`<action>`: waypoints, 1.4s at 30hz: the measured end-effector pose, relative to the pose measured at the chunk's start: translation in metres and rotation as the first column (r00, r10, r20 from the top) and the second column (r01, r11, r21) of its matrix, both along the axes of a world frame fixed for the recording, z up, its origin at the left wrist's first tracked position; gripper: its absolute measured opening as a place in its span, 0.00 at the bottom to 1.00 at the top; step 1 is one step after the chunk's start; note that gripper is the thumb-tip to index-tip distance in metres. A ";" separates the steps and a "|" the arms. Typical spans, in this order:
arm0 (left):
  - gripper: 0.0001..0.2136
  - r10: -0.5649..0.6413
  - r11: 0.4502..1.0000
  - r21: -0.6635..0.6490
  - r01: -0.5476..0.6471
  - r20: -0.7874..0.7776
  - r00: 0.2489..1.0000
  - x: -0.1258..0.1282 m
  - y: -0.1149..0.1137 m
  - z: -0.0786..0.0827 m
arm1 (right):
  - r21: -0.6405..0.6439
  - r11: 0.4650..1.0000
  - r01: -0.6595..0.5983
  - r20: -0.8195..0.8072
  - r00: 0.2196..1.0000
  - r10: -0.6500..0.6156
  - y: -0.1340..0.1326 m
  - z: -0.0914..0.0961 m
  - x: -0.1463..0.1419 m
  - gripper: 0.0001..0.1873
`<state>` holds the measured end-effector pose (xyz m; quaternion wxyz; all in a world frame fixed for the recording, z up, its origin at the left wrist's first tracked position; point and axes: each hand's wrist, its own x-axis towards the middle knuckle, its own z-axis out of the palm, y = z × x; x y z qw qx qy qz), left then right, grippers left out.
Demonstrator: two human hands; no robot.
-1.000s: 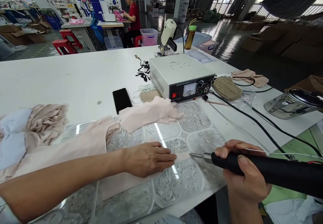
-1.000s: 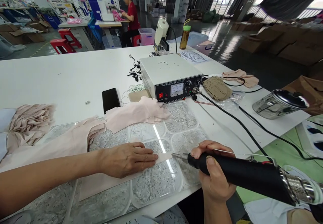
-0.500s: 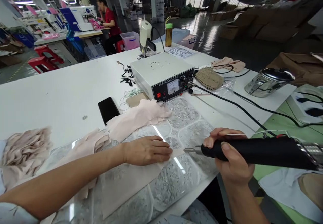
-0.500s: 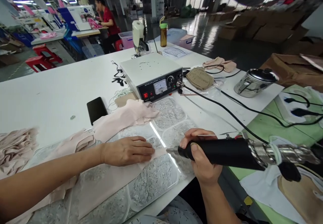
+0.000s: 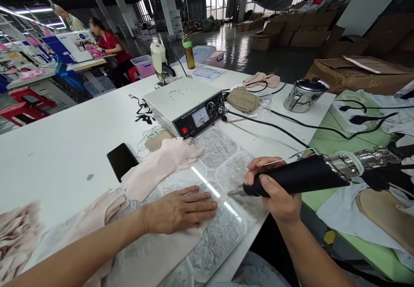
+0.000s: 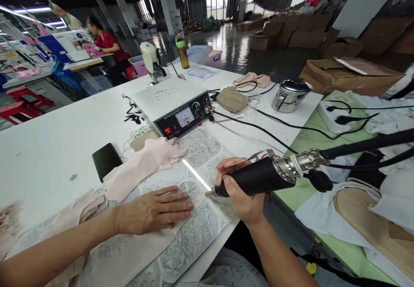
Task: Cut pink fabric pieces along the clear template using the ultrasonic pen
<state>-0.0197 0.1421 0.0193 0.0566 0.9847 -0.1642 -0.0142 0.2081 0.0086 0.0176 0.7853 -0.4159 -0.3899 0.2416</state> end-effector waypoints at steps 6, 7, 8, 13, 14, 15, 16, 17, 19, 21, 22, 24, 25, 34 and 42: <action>0.21 -0.063 0.998 -0.018 0.062 -0.081 0.995 0.006 0.010 -0.004 | 0.001 1.000 -0.006 0.002 1.000 0.006 -0.001 0.000 0.000 0.05; 0.21 -0.066 0.998 -0.017 0.065 -0.078 0.995 0.006 0.011 -0.005 | 0.001 1.000 -0.005 0.002 1.000 0.005 -0.001 -0.001 0.000 0.05; 0.21 -0.067 0.998 -0.015 0.066 -0.073 0.995 0.005 0.011 -0.006 | 0.001 1.000 -0.002 0.002 1.000 0.002 -0.001 -0.001 0.000 0.05; 0.22 -0.061 0.998 -0.006 0.061 -0.019 0.998 0.002 0.010 -0.009 | -0.008 1.000 0.018 -0.005 1.000 -0.018 0.001 0.000 0.000 0.05; 0.22 -0.061 0.998 -0.009 0.061 -0.005 0.998 0.002 0.010 -0.010 | -0.009 1.000 0.022 -0.007 1.000 -0.022 0.001 0.000 0.000 0.06; 0.22 -0.060 0.998 -0.015 0.060 0.010 0.998 0.002 0.011 -0.011 | -0.010 1.000 0.025 -0.008 1.000 -0.025 0.001 0.000 0.000 0.06; 0.22 -0.057 0.998 -0.021 0.057 0.024 0.998 0.002 0.011 -0.012 | -0.011 1.000 0.027 -0.010 1.000 -0.028 0.001 0.000 0.000 0.06; 0.22 -0.054 0.998 -0.027 0.055 0.037 0.998 0.002 0.011 -0.012 | -0.012 0.999 0.029 -0.010 1.000 -0.029 0.001 -0.001 0.000 0.06; 0.21 -0.050 0.998 -0.037 0.052 0.056 0.997 0.002 0.012 -0.013 | -0.012 0.999 0.031 -0.009 0.999 -0.031 0.000 -0.001 0.000 0.06; 0.19 -0.053 0.998 -0.041 0.056 0.068 0.996 0.003 0.012 -0.013 | -0.010 0.999 0.031 -0.006 0.999 -0.032 -0.001 -0.001 0.000 0.06; 0.18 -0.055 0.997 -0.045 0.059 0.076 0.996 0.004 0.013 -0.013 | -0.012 1.000 0.028 -0.005 1.000 -0.028 -0.002 -0.001 0.000 0.06; 0.17 -0.058 0.996 -0.055 0.063 0.090 0.994 0.005 0.013 -0.013 | -0.017 1.000 0.017 -0.001 1.000 -0.017 -0.002 -0.001 0.001 0.06; 0.17 -0.059 0.996 -0.062 0.065 0.094 0.994 0.005 0.013 -0.013 | -0.021 1.000 0.015 0.001 1.000 -0.015 -0.002 -0.001 0.001 0.06; 0.15 -0.016 0.975 -0.220 0.027 0.052 0.999 0.007 0.013 -0.014 | -0.044 0.999 0.030 -0.018 0.999 -0.031 -0.001 0.001 0.001 0.07; 0.11 -0.043 0.984 -0.167 0.058 0.091 0.995 0.008 0.013 -0.019 | -0.050 0.998 0.037 -0.008 0.999 -0.038 -0.002 0.001 0.003 0.08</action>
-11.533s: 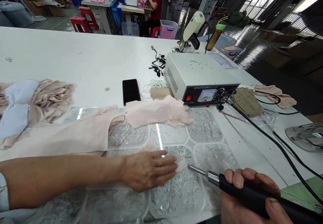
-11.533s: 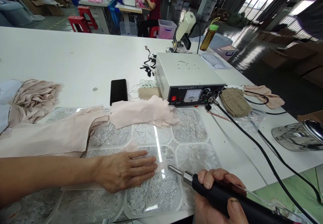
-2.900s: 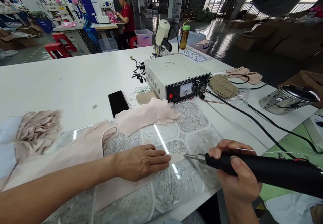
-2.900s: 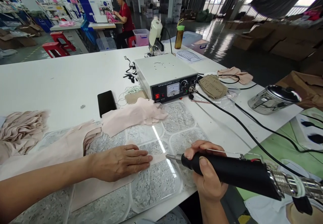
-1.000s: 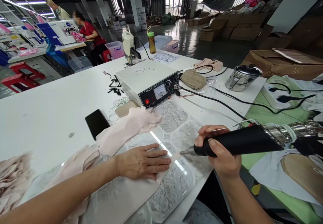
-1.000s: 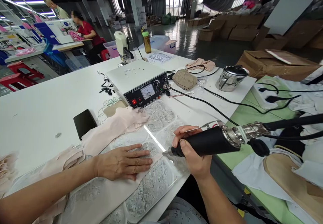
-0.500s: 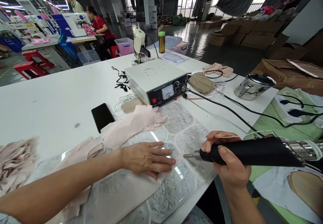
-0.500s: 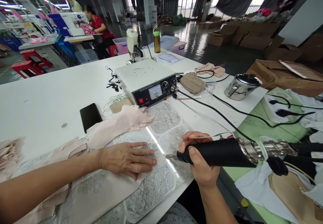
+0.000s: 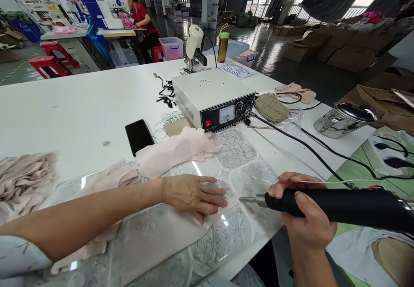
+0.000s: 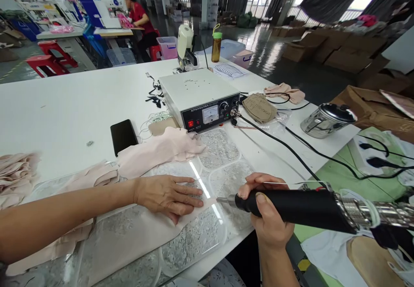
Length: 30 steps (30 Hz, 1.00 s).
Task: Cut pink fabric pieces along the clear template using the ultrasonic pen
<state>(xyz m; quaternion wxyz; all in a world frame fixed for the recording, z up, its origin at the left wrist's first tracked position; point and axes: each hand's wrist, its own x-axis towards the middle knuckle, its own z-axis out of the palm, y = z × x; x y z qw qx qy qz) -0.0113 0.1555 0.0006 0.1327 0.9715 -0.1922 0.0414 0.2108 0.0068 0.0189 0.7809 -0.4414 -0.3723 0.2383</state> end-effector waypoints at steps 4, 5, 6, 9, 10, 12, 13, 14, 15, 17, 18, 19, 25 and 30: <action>0.10 0.002 1.000 -0.006 -0.003 -0.079 0.997 0.004 0.001 0.002 | -0.017 1.000 0.018 -0.006 1.000 -0.018 0.000 0.001 -0.001 0.08; 0.10 0.002 1.000 -0.004 -0.003 -0.085 0.996 0.005 0.001 0.003 | -0.015 1.000 0.019 -0.005 1.000 -0.020 0.000 0.001 -0.001 0.08; 0.10 -0.002 1.000 -0.003 0.002 -0.078 0.997 0.005 0.001 0.004 | -0.010 1.000 0.021 -0.004 1.000 -0.021 0.000 0.001 -0.001 0.08; 0.12 -0.013 1.000 -0.026 0.013 -0.010 1.000 0.006 0.002 0.005 | -0.006 1.000 0.030 -0.003 1.000 -0.030 0.001 0.002 -0.001 0.09; 0.13 -0.011 0.999 -0.047 0.012 0.015 1.000 0.006 0.002 0.004 | -0.012 0.999 0.032 -0.002 0.999 -0.032 0.001 0.002 -0.001 0.09; 0.13 0.006 0.994 -0.107 0.000 0.049 0.999 0.006 0.002 0.002 | -0.023 0.999 0.040 0.002 0.999 -0.040 0.001 0.003 -0.001 0.09; 0.13 0.017 0.990 -0.142 -0.009 0.054 0.998 0.006 0.002 0.001 | -0.025 0.999 0.044 0.006 0.999 -0.044 0.002 0.003 -0.001 0.09; 0.14 0.027 0.984 -0.176 -0.019 0.048 0.998 0.005 0.002 -0.001 | -0.026 0.998 0.048 0.010 0.999 -0.048 0.002 0.003 -0.001 0.09; 0.15 0.038 0.978 -0.207 -0.030 0.033 0.999 0.005 0.002 -0.002 | -0.026 0.998 0.054 0.012 0.999 -0.053 0.002 0.003 -0.001 0.09; 0.16 0.061 0.966 -0.251 -0.061 -0.009 0.998 0.004 0.001 -0.004 | -0.027 0.998 0.058 0.016 0.998 -0.058 0.002 0.003 -0.001 0.09; 0.17 0.065 0.964 -0.258 -0.070 -0.029 0.997 0.003 0.001 -0.004 | -0.028 0.998 0.058 0.016 0.998 -0.058 0.002 0.003 -0.001 0.09; 0.17 0.064 0.963 -0.258 -0.073 -0.043 0.997 0.003 0.001 -0.004 | -0.028 0.998 0.058 0.015 0.998 -0.058 0.002 0.003 -0.001 0.09; 0.17 0.069 0.946 -0.314 -0.078 -0.041 0.997 0.003 0.000 0.000 | -0.059 0.997 0.048 0.009 0.999 -0.048 0.002 0.005 -0.001 0.09; 0.14 0.067 0.931 -0.346 -0.113 -0.142 0.988 0.005 -0.001 0.003 | -0.055 0.997 0.060 0.025 0.998 -0.058 0.002 0.006 -0.001 0.10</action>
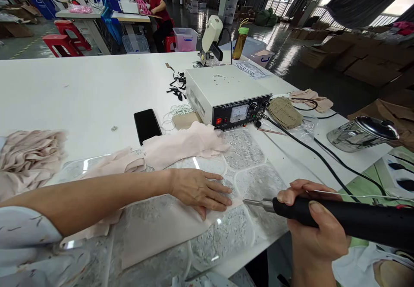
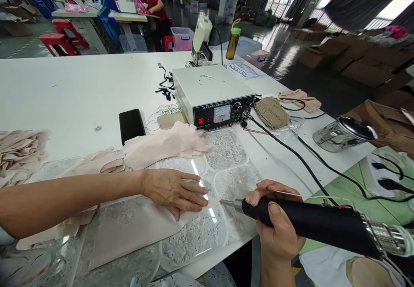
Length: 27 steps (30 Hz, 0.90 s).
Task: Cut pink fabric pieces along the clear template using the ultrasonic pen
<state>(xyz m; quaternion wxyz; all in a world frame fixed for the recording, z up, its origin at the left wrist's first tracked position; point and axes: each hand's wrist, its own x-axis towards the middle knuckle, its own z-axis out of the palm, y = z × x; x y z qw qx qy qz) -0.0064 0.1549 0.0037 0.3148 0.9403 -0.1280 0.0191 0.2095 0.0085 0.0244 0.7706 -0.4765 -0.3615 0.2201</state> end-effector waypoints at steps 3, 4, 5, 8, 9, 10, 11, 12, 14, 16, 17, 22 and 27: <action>0.13 -0.026 0.998 0.056 0.024 0.024 0.999 -0.001 0.000 -0.002 | -0.008 1.000 0.020 -0.006 1.000 -0.020 0.000 0.000 0.000 0.10; 0.13 -0.035 0.996 0.084 0.031 0.042 0.999 -0.001 0.001 -0.004 | -0.008 1.000 0.021 -0.009 1.000 -0.021 0.000 0.000 0.000 0.11; 0.13 -0.043 0.993 0.112 0.036 0.055 0.998 -0.001 0.001 -0.004 | -0.007 1.000 0.021 -0.011 1.000 -0.021 0.001 -0.001 0.000 0.11; 0.12 -0.050 0.986 0.163 0.045 0.024 0.998 -0.001 0.000 -0.005 | -0.004 1.000 0.017 -0.023 1.000 -0.018 0.001 -0.001 0.000 0.11; 0.12 -0.044 0.986 0.163 0.044 -0.003 0.999 -0.001 0.000 -0.005 | -0.002 1.000 0.021 -0.033 0.999 -0.021 0.001 0.000 0.000 0.11; 0.12 -0.037 0.986 0.159 0.042 -0.029 0.999 -0.001 0.000 -0.005 | 0.002 1.000 0.027 -0.044 0.999 -0.027 0.001 0.001 0.000 0.12; 0.12 -0.031 0.987 0.154 0.037 -0.046 0.998 -0.001 0.000 -0.004 | 0.008 1.000 0.028 -0.054 0.998 -0.027 0.001 0.001 -0.001 0.12; 0.12 -0.025 0.988 0.151 0.033 -0.053 0.998 -0.001 -0.001 -0.004 | 0.017 1.000 0.025 -0.061 0.998 -0.024 0.000 0.002 -0.003 0.12; 0.11 -0.023 0.986 0.162 0.030 -0.045 0.999 -0.001 -0.001 -0.005 | 0.028 1.000 0.005 -0.070 0.998 -0.003 -0.003 0.004 -0.007 0.12; 0.11 -0.029 0.982 0.185 0.030 -0.010 1.000 -0.002 -0.001 -0.006 | 0.028 0.999 -0.027 -0.072 0.997 0.029 -0.006 0.005 -0.011 0.12; 0.10 -0.033 0.981 0.194 0.028 0.022 0.999 -0.002 0.000 -0.008 | 0.026 0.999 -0.042 -0.072 0.996 0.044 -0.008 0.005 -0.014 0.12; 0.11 -0.060 0.975 0.223 0.024 0.157 0.986 -0.003 0.001 -0.012 | 0.037 0.994 -0.102 -0.075 0.992 0.105 -0.011 0.003 -0.021 0.11; 0.10 -0.020 0.998 0.065 0.022 -0.027 0.999 -0.003 0.000 -0.006 | 0.056 0.989 -0.139 -0.051 0.989 0.142 -0.007 0.001 -0.022 0.10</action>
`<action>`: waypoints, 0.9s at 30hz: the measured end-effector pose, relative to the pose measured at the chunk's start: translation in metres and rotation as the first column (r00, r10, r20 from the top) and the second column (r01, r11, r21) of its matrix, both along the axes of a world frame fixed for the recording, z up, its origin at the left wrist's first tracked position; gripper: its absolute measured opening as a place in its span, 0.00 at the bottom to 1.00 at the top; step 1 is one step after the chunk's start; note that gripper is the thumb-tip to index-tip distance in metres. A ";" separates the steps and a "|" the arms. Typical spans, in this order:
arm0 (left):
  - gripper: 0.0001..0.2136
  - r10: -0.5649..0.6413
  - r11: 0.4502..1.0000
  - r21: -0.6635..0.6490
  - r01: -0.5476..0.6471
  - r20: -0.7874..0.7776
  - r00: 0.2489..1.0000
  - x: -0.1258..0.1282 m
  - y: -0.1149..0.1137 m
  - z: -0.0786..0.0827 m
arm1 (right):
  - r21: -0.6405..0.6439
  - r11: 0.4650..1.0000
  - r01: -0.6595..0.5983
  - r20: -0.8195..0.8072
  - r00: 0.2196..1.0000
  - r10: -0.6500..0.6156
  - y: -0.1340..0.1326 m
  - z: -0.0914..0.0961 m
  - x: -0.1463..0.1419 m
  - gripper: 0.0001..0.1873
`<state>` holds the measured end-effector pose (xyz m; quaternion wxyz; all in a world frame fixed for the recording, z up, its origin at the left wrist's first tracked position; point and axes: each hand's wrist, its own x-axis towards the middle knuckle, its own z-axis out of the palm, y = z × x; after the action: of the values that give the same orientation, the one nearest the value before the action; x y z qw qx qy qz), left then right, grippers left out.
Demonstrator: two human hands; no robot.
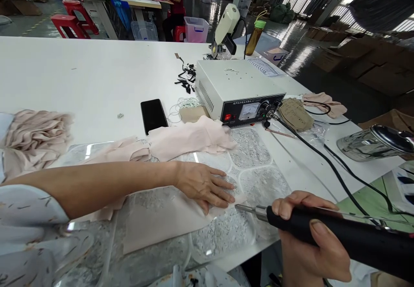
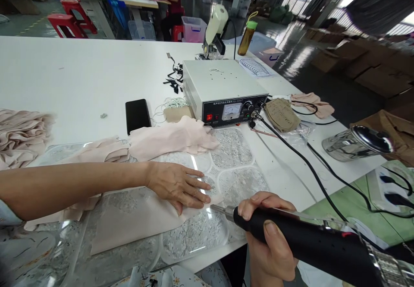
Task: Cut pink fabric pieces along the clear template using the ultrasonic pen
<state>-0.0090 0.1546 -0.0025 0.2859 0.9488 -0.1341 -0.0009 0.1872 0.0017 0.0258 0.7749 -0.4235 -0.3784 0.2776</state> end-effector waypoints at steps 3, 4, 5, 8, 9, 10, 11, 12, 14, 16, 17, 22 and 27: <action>0.11 0.033 0.991 -0.126 -0.039 -0.052 0.998 0.000 -0.001 0.003 | 0.001 1.000 -0.006 -0.008 1.000 0.006 0.001 0.000 0.000 0.10; 0.11 0.038 0.989 -0.142 -0.045 -0.046 0.998 0.001 -0.001 0.004 | -0.003 1.000 -0.008 -0.011 1.000 0.008 0.001 0.001 -0.001 0.10; 0.10 0.039 0.989 -0.143 -0.044 -0.035 0.999 0.001 -0.001 0.004 | -0.006 1.000 -0.010 -0.013 1.000 0.010 0.001 0.001 -0.001 0.09; 0.10 0.018 0.996 -0.091 -0.017 0.013 1.000 0.001 -0.001 0.002 | -0.004 1.000 -0.021 -0.010 1.000 0.021 0.000 0.000 -0.001 0.09; 0.10 0.009 0.997 -0.075 -0.006 0.038 0.999 0.001 0.000 0.001 | -0.002 1.000 -0.026 -0.009 1.000 0.026 -0.001 0.000 -0.002 0.08; 0.10 0.002 0.998 -0.065 0.003 0.066 0.998 0.001 0.000 0.000 | 0.000 1.000 -0.031 -0.007 0.999 0.031 -0.002 0.000 -0.002 0.08; 0.09 -0.002 0.998 -0.060 0.008 0.095 0.995 0.001 0.000 -0.001 | 0.000 0.999 -0.037 -0.006 0.999 0.037 -0.002 -0.001 -0.002 0.08; 0.09 -0.001 0.998 -0.063 0.009 0.123 0.992 0.000 0.000 -0.002 | -0.001 0.999 -0.044 -0.003 0.999 0.044 -0.003 -0.001 -0.003 0.08; 0.08 0.008 0.996 -0.083 0.005 0.162 0.987 0.001 0.000 -0.003 | -0.003 0.999 -0.054 0.001 0.999 0.054 -0.004 -0.002 -0.003 0.08; 0.08 0.019 0.994 -0.114 0.000 0.163 0.987 0.001 0.000 -0.001 | -0.007 0.998 -0.062 0.010 0.998 0.062 -0.004 -0.002 -0.004 0.07; 0.08 0.034 0.990 -0.139 -0.013 0.152 0.988 0.001 0.000 0.001 | -0.007 0.998 -0.067 0.019 0.998 0.067 -0.004 -0.002 -0.004 0.06; 0.12 0.103 0.971 -0.226 -0.074 0.115 0.988 0.002 -0.001 0.004 | -0.008 0.996 -0.090 0.076 0.993 0.090 -0.005 -0.001 -0.004 0.04; 0.14 0.017 0.999 -0.049 -0.012 0.098 0.995 0.001 0.000 -0.002 | -0.004 1.000 -0.023 0.036 0.999 0.023 -0.005 0.002 -0.002 0.05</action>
<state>-0.0081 0.1542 -0.0041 0.3017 0.9415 -0.1411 0.0509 0.1854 -0.0032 0.0275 0.7639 -0.4255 -0.3966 0.2796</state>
